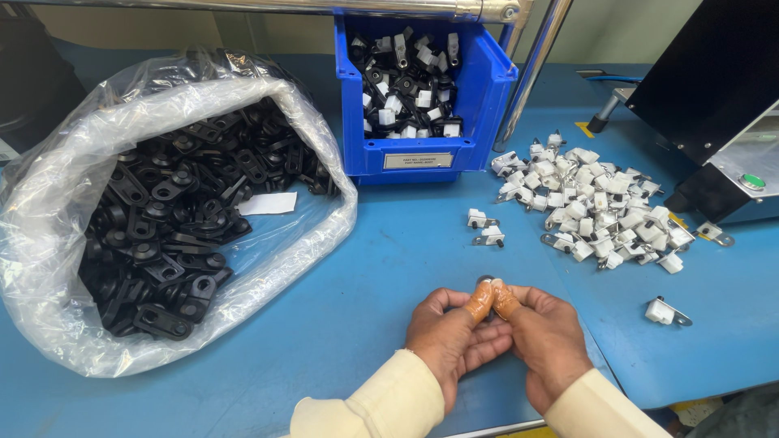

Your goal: The person picks a black plastic bracket from a bag and a white plastic component from the table, presses the white part into the black bracket by hand to assemble it, and places the assembled unit aside, repeating this cycle with new parts.

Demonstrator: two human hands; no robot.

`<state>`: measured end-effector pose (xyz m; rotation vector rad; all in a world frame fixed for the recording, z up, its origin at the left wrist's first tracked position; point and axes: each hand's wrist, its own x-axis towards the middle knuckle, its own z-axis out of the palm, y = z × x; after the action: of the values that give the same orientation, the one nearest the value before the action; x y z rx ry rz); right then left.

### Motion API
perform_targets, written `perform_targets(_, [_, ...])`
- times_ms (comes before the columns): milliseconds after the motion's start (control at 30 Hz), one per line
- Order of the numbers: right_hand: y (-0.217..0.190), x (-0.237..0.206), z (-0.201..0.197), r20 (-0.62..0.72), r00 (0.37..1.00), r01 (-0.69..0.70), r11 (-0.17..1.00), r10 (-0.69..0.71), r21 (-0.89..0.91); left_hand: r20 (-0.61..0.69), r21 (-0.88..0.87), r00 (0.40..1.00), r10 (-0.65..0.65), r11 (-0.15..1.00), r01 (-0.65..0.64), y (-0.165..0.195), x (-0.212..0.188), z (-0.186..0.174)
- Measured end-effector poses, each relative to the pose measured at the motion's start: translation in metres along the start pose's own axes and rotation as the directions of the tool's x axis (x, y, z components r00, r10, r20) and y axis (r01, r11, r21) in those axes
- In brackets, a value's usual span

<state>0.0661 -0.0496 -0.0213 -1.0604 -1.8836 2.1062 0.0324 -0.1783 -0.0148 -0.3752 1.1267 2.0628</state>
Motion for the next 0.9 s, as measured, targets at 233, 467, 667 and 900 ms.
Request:
perform_targets(233, [0.009,0.002,0.002,-0.057,0.998,0.016,0.998,-0.013,0.059,-0.032,0.016,0.999,0.015,1.0,-0.015,0.0,0.0,-0.001])
perform_targets(467, [0.024,-0.024,0.004,0.096,0.882,0.453,0.772,-0.462,-0.446,-0.111,0.019,0.994,0.007,1.0,-0.005,0.004,0.001,-0.003])
perform_targets(667, [0.021,-0.043,-0.008,0.33,0.723,0.67,0.5,-0.607,-0.55,-0.165,0.109,0.985,0.039,0.994,-0.021,0.011,-0.002,-0.011])
perform_targets(900, [-0.005,-0.011,-0.009,0.299,0.95,0.116,0.991,-0.089,-0.073,0.007,0.185,1.0,0.022,0.982,-0.023,0.011,-0.011,-0.021])
